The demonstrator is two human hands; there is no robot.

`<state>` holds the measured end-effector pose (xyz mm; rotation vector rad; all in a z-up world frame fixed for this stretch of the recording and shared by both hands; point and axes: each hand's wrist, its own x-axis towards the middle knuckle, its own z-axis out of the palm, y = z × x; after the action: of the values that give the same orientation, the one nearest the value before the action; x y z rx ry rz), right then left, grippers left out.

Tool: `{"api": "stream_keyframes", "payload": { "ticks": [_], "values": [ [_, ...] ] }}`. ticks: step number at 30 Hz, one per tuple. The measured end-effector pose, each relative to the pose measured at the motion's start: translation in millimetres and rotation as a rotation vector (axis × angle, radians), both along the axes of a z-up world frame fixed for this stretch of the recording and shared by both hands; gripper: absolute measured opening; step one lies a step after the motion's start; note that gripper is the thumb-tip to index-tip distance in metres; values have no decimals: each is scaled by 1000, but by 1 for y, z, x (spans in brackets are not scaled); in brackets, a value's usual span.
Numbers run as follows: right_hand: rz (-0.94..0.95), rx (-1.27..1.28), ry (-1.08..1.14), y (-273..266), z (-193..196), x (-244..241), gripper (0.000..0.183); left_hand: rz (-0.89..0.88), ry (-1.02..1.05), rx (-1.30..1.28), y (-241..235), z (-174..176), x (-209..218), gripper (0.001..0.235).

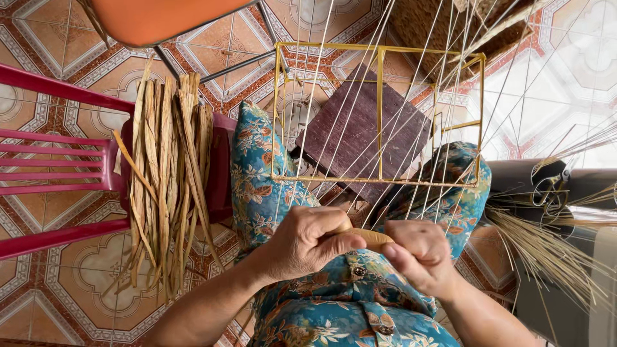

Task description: The person sits on the floor and weaves dried palm leaves through a vertical wire frame to form a braided basket edge. They repeatedly pull new leaves through the frame and interlace them by hand, gradually extending the woven section.

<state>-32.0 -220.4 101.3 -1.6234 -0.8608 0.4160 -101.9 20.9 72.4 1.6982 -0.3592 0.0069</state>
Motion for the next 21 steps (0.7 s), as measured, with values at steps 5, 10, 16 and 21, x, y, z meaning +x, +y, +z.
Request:
{"api": "stream_keyframes", "payload": {
  "ticks": [5, 10, 16, 21],
  "values": [
    [102, 19, -29, 13, -28, -29, 35, -58, 52, -244, -14, -6, 5, 48],
    [48, -323, 522, 19, -20, -4, 32, -15, 214, 167, 7, -1, 30, 36],
    [97, -622, 387, -84, -9, 58, 35, 101, -56, 301, 137, 18, -10, 14],
    [-84, -368, 641, -167, -21, 71, 29, 155, 110, 264, 154, 5, -28, 20]
  ]
}}
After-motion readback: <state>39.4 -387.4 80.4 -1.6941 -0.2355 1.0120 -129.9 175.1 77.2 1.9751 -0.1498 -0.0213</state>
